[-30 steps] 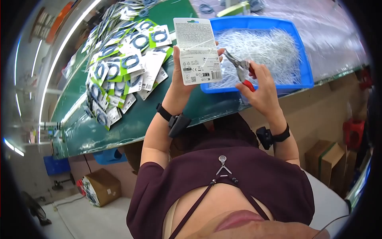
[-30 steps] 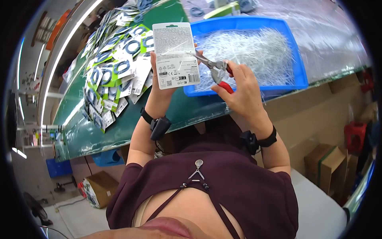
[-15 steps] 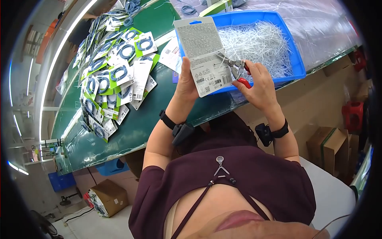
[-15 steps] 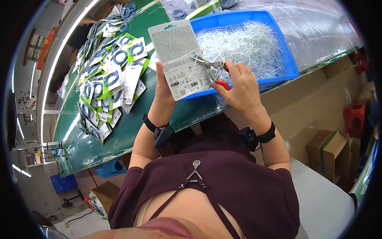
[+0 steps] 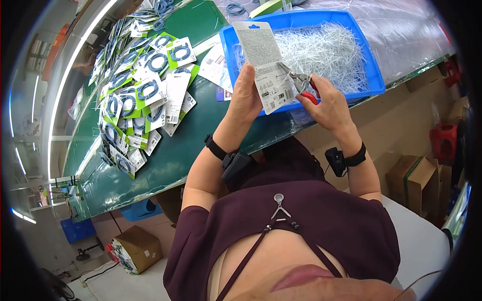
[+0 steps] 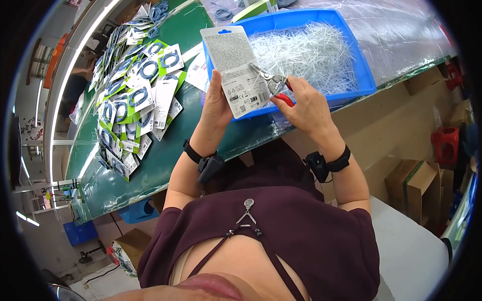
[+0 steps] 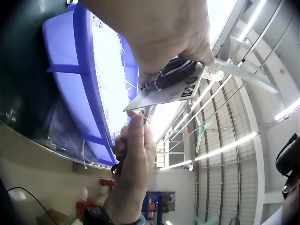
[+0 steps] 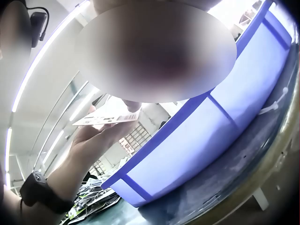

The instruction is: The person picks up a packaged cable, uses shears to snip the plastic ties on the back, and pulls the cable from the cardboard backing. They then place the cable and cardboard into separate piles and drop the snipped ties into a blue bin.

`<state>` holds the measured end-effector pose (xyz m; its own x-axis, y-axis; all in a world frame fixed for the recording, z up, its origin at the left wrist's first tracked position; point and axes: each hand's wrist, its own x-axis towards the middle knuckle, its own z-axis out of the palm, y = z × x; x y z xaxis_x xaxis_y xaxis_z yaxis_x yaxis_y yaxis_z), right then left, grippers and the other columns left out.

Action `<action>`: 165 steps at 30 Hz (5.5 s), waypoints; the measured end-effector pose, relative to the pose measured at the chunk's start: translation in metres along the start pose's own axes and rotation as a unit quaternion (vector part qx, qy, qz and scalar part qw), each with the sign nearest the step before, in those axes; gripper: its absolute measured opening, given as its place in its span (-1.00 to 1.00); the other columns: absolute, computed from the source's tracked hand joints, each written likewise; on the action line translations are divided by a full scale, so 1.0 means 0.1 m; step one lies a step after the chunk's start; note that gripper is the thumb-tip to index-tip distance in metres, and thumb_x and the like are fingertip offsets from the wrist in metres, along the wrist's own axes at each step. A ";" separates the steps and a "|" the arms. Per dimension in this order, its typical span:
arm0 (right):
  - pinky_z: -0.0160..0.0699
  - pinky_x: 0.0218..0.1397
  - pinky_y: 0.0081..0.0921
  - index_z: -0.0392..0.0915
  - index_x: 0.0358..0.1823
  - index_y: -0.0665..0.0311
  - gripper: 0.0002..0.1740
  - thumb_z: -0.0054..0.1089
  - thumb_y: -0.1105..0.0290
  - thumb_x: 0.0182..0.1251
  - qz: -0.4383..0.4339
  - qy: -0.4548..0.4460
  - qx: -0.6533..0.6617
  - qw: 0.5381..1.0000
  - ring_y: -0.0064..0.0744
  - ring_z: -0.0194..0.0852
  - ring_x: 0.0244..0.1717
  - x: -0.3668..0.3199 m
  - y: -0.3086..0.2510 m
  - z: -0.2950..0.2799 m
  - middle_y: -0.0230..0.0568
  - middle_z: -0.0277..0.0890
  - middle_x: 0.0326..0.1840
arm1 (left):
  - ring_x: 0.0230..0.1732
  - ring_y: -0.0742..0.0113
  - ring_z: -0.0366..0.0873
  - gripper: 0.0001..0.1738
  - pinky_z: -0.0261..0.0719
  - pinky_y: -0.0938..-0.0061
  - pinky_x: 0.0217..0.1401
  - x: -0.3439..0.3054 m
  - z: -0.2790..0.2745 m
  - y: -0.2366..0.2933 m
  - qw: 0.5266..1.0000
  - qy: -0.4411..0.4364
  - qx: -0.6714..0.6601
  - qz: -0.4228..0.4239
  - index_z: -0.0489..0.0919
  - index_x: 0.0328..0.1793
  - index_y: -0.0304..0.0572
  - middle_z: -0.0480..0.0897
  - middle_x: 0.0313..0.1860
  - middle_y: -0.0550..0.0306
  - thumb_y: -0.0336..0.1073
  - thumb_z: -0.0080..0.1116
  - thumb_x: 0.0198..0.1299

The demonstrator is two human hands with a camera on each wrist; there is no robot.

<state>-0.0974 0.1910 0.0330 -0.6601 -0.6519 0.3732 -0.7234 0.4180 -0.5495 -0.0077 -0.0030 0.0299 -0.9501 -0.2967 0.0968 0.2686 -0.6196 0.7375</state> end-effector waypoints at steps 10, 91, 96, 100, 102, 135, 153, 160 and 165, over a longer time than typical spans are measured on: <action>0.43 0.04 -0.28 0.33 0.21 0.35 -0.31 0.38 0.12 0.15 -0.055 -0.078 0.018 0.995 -0.02 0.43 -0.06 -0.14 -0.09 -0.25 -0.03 0.40 -0.06 | 0.31 0.12 0.44 -0.18 0.45 0.17 0.35 0.02 -0.10 0.13 0.996 0.002 -0.092 0.006 0.26 0.44 -0.21 0.45 0.33 0.01 0.22 0.12 0.26; 0.45 -0.09 -0.39 0.43 0.21 0.28 -0.29 0.46 0.14 0.05 -0.073 0.040 -0.072 0.994 -0.27 0.43 -0.19 -0.08 -0.12 -0.29 -0.21 0.45 -0.22 | 0.31 0.17 0.45 -0.63 0.48 0.17 0.36 -0.16 -0.02 0.04 0.998 0.019 -0.043 0.048 0.26 0.37 -0.09 0.44 0.29 0.10 -0.33 -0.11 0.48; 0.45 -0.06 -0.34 0.44 0.21 0.27 -0.26 0.49 0.16 -0.02 -0.066 0.038 -0.103 0.992 -0.20 0.44 -0.18 -0.15 -0.23 -0.25 -0.19 0.44 -0.22 | 0.30 0.20 0.45 -0.62 0.49 0.19 0.35 -0.15 0.04 0.02 0.996 0.026 -0.032 0.081 0.26 0.37 -0.05 0.45 0.28 0.12 -0.33 -0.09 0.47; 0.45 -0.07 -0.32 0.44 0.21 0.27 -0.27 0.50 0.18 -0.02 -0.106 0.056 -0.129 0.984 -0.21 0.44 -0.18 -0.13 -0.27 -0.22 -0.19 0.45 -0.23 | 0.31 0.23 0.44 -0.61 0.50 0.24 0.33 -0.14 0.08 -0.01 0.994 0.030 -0.046 0.095 0.27 0.37 -0.02 0.46 0.27 0.15 -0.34 -0.07 0.46; 0.45 -0.08 -0.32 0.44 0.20 0.27 -0.28 0.49 0.20 -0.01 -0.087 0.032 -0.102 0.990 -0.21 0.44 -0.18 -0.13 -0.29 -0.20 -0.19 0.44 -0.24 | 0.29 0.26 0.45 -0.61 0.52 0.30 0.27 -0.14 0.09 -0.05 0.993 0.034 -0.043 0.105 0.28 0.37 -0.01 0.46 0.26 0.17 -0.34 -0.06 0.46; 0.46 -0.07 -0.30 0.45 0.19 0.22 -0.32 0.48 0.20 0.01 -0.067 0.016 -0.114 0.991 -0.17 0.49 -0.15 -0.11 -0.36 -0.24 -0.19 0.47 -0.20 | 0.06 0.50 0.40 -0.64 0.34 0.59 0.14 -0.19 -0.15 -0.37 0.932 0.050 0.234 0.274 0.42 0.26 -0.22 0.55 0.09 0.25 -0.46 0.10 0.37; 0.50 -0.11 -0.28 0.46 0.14 0.24 -0.37 0.47 0.25 0.01 -0.071 -0.032 -0.116 0.990 -0.11 0.53 -0.14 -0.05 -0.44 -0.42 -0.14 0.51 -0.19 | 0.27 0.12 0.48 -0.49 0.40 0.42 0.29 -0.23 -0.13 -0.24 0.853 0.017 0.406 0.327 0.45 0.29 -0.27 0.54 0.24 -0.06 -0.62 0.17 0.19; 0.51 -0.13 -0.26 0.48 0.07 0.26 -0.42 0.47 0.24 0.01 -0.082 -0.042 -0.145 0.985 -0.07 0.53 -0.18 -0.02 -0.50 -0.52 -0.13 0.52 -0.21 | 0.39 -0.07 0.39 -0.44 0.39 0.25 0.38 -0.13 -0.06 -0.12 0.742 -0.072 0.508 0.432 0.44 0.33 -0.20 0.44 0.36 -0.18 -0.58 0.16 0.16; 0.51 -0.17 -0.38 0.45 0.09 0.29 -0.45 0.43 0.30 0.08 -0.040 -0.121 -0.071 0.989 -0.23 0.52 -0.24 0.08 -0.36 -0.49 -0.14 0.50 -0.22 | 0.33 0.04 0.45 -0.51 0.45 0.32 0.32 -0.14 -0.07 -0.10 0.698 -0.060 0.549 0.455 0.39 0.36 -0.18 0.48 0.31 -0.10 -0.51 0.09 0.29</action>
<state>-0.0866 0.2014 0.0926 -0.5438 -0.8120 0.2121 -0.8041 0.4317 -0.4088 0.0037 0.0019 0.0163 -0.4896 -0.1012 0.8660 0.5477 0.7372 0.3958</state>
